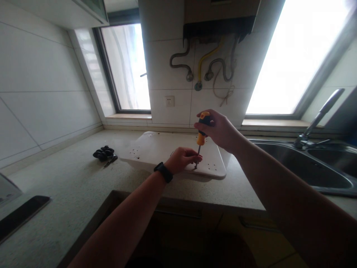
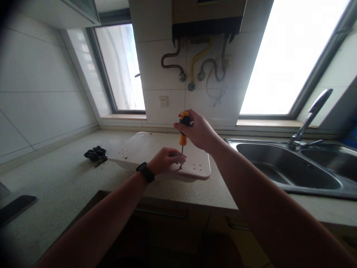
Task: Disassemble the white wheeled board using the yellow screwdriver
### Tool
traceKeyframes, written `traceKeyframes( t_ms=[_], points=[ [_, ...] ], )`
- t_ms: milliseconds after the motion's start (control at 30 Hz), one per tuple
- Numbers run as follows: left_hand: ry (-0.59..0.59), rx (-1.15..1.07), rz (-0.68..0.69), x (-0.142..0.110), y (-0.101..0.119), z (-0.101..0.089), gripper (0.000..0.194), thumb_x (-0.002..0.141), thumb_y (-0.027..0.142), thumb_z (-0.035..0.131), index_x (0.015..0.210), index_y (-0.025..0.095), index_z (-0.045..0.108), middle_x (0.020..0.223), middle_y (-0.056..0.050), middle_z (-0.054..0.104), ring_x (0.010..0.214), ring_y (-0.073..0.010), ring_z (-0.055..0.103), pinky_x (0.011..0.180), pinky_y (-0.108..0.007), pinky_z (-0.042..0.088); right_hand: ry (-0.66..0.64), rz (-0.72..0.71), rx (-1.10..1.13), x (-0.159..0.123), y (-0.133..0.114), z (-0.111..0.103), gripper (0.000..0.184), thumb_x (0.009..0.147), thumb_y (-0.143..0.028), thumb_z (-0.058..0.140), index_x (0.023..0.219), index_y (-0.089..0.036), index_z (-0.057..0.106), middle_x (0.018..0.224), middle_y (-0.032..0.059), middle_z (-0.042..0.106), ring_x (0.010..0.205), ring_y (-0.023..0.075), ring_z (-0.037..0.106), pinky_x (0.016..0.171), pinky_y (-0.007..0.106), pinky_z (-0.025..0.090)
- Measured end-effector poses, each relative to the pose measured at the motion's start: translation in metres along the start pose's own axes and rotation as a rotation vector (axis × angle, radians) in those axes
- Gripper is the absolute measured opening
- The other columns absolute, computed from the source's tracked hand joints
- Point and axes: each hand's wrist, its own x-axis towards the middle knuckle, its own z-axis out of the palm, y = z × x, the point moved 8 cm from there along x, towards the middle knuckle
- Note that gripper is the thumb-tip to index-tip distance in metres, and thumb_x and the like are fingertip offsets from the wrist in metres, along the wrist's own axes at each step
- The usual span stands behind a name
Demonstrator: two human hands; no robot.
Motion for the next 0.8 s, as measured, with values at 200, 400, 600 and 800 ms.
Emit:
traceKeyframes(
  t_ms=[200,400,600,800],
  points=[
    [-0.003,0.003,-0.003,-0.0008,0.0010,0.0002,0.033,0.087,0.048,0.073,0.089,0.015,0.079,0.088,-0.007,0.077,0.076,-0.0148,0.065,0.075,-0.030,0.051,-0.001,0.018,0.016,-0.0012,-0.0008,0.0007,0.043,0.075,-0.047,0.084,0.104,-0.024,0.061,0.080,0.0007,0.060,0.068,0.0175,0.058,0.057,0.033,0.050],
    [0.000,0.015,0.009,-0.0016,0.0002,-0.0012,0.034,0.087,0.049,0.073,0.086,0.015,0.078,0.089,-0.008,0.078,0.074,-0.0142,0.063,0.073,-0.029,0.049,-0.001,0.007,0.025,-0.0018,-0.0005,0.0014,0.043,0.075,-0.048,0.084,0.101,-0.024,0.060,0.078,-0.0010,0.058,0.064,0.0153,0.056,0.054,0.031,0.047],
    [-0.024,0.030,-0.009,-0.0024,0.0001,-0.0003,0.033,0.088,0.047,0.072,0.087,0.015,0.078,0.091,-0.008,0.078,0.075,-0.0143,0.065,0.073,-0.028,0.049,0.012,0.008,-0.004,-0.0027,-0.0032,0.0021,0.045,0.072,-0.047,0.086,0.099,-0.023,0.060,0.083,0.0012,0.061,0.069,0.0162,0.057,0.056,0.032,0.049],
    [-0.042,-0.019,-0.022,-0.0046,-0.0039,-0.0015,0.032,0.085,0.046,0.076,0.094,0.015,0.079,0.107,-0.012,0.079,0.089,-0.0178,0.071,0.086,-0.033,0.053,0.016,0.051,0.103,-0.0034,-0.0029,0.0007,0.054,0.064,-0.039,0.090,0.106,-0.022,0.061,0.103,0.0079,0.068,0.078,0.0217,0.067,0.068,0.042,0.061]
  ],
)
